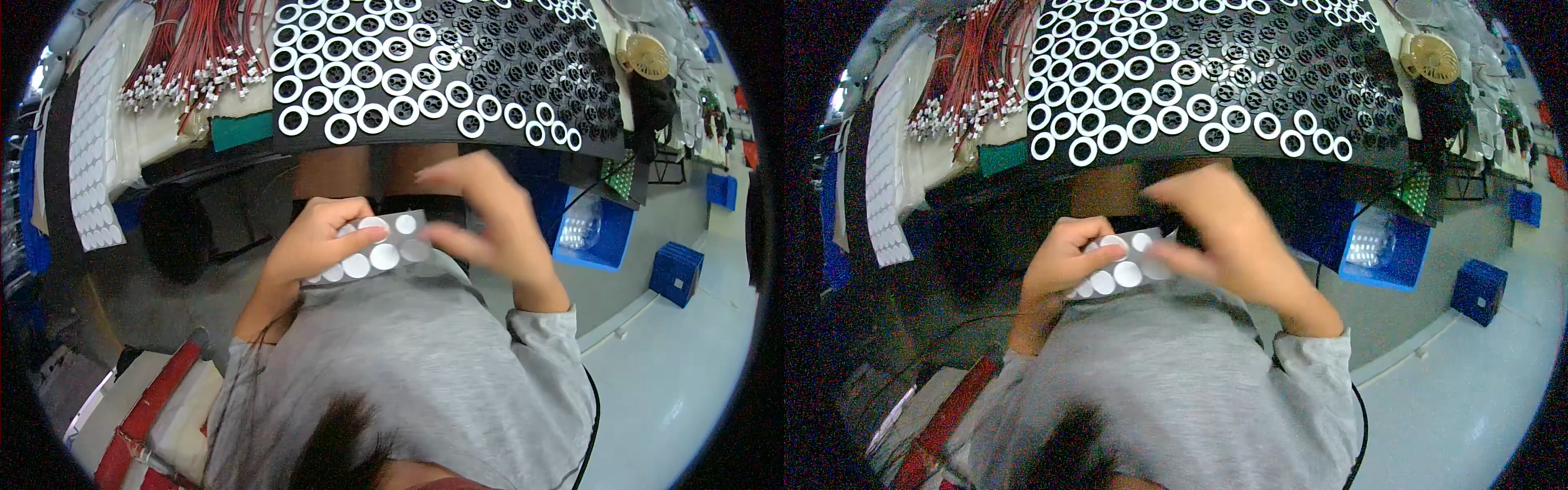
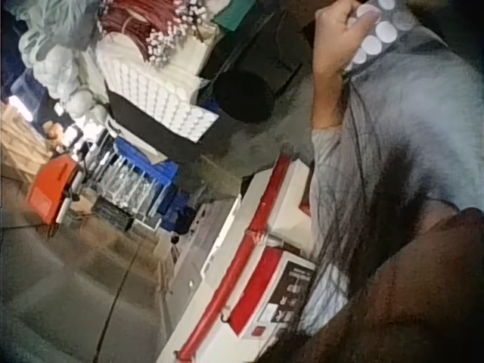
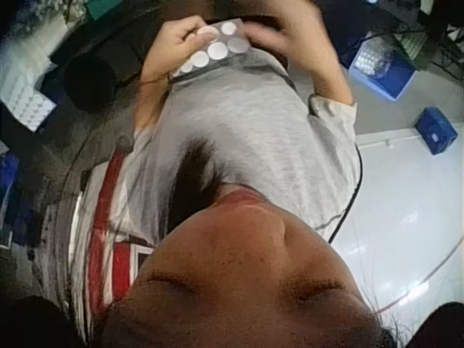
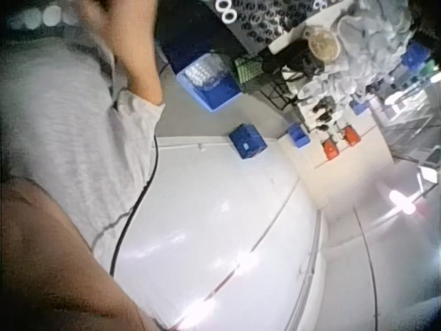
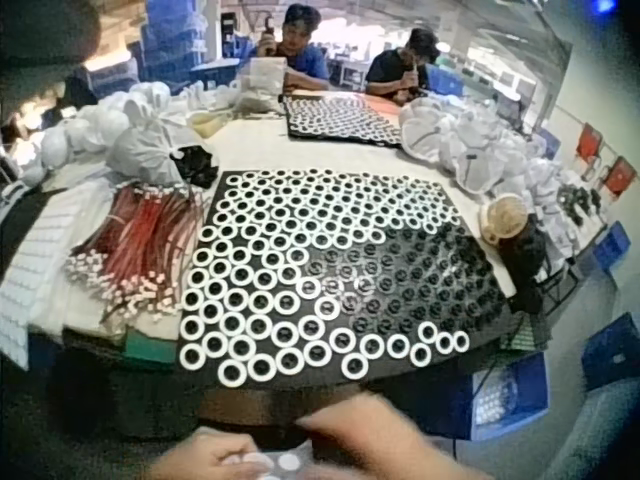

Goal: The person peels white circular stickers from a transparent sheet and places them one by one into the circular holes of a black tray. The person repeats this process continuously, filling the tray slots with the stickers.

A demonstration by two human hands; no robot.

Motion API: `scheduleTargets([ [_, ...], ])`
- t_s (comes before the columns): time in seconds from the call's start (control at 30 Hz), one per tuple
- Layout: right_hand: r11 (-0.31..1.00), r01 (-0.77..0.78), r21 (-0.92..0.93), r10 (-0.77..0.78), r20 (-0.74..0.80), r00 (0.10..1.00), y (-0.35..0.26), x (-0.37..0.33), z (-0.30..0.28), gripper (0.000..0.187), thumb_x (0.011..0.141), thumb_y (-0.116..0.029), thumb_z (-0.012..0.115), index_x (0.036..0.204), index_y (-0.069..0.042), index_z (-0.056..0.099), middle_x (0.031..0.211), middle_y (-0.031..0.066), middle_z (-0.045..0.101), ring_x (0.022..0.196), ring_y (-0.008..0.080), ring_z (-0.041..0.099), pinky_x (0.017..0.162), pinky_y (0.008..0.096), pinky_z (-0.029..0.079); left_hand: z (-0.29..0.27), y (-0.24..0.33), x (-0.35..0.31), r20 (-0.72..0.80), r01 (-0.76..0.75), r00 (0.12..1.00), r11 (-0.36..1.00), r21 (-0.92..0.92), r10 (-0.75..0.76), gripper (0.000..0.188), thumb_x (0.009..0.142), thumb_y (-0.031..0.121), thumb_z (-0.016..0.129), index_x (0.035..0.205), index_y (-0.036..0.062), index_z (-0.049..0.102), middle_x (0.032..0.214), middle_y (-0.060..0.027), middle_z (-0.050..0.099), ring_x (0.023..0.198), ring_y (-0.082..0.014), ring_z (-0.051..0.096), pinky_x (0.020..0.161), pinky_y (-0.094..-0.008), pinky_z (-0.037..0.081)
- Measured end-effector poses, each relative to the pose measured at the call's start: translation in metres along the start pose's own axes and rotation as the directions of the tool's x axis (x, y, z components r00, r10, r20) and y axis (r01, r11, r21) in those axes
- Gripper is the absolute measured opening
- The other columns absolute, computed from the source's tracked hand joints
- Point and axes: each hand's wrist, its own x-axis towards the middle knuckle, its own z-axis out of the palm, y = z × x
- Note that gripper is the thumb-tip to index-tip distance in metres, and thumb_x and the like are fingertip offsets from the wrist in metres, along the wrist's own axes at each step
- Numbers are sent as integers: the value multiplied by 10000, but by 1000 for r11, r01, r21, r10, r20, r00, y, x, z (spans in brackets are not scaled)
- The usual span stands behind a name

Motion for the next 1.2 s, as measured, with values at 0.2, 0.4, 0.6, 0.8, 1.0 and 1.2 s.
scheduleTargets([
  [0.2, 988, 74, 134, -97, 178, 979, -8, 2, 30, 332, 671, -65, 643, 983, -38, 534, 770, 88, 518, 701, 251, 519, 594, 321, 418, 3, 5, 5, 69, 32, 997, 983, -179, -19, 205, 774, 168, 602, 833, -27, 581, 672, -61, 602, 614, -96, 547, 569, -227, 424],
  [0.4, 991, 58, 117, -78, 176, 981, 6, -8, 20, 199, 653, -41, 628, 846, -65, 587, 781, 88, 527, 713, 258, 543, 579, 325, 445, -8, 0, -5, 34, -90, 995, 996, -24, 90, 170, 740, 142, 634, 801, -11, 591, 698, -48, 596, 628, -83, 536, 557, -223, 414],
  [0.6, 989, 145, 14, -146, 65, 987, 4, -7, 6, 177, 622, -72, 659, 786, -72, 591, 786, 80, 521, 732, 242, 542, 597, 320, 439, -8, -1, -7, 122, -50, 990, 992, -118, 64, 171, 773, 148, 620, 796, -17, 581, 683, -40, 594, 601, -60, 518, 533, -210, 403],
  [0.8, 994, 79, -80, -90, -142, 986, 8, -5, -14, 201, 607, -42, 678, 776, -54, 570, 797, 92, 515, 756, 244, 508, 631, 324, 405, -15, -15, -15, -22, -40, 999, 978, -204, 36, 155, 785, 132, 611, 787, -17, 572, 647, -3, 567, 588, -25, 474, 508, -192, 372],
  [1.0, 955, 284, -83, -272, 124, 954, 3, 1, 22, 223, 622, -124, 670, 827, -89, 590, 785, 33, 527, 711, 198, 491, 598, 314, 346, -6, 0, -7, 77, -18, 997, 985, -171, 31, 158, 789, 136, 605, 768, -15, 563, 622, -2, 551, 568, -22, 452, 482, -192, 348],
  [1.2, 975, 219, -20, -216, 114, 970, 1, 1, 26, 135, 631, -107, 654, 718, -75, 555, 747, 33, 527, 662, 200, 502, 592, 308, 359, -6, -5, -4, 88, -90, 991, 986, -138, 103, 157, 786, 135, 606, 756, -12, 559, 603, -3, 544, 543, -29, 449, 468, -200, 339],
])
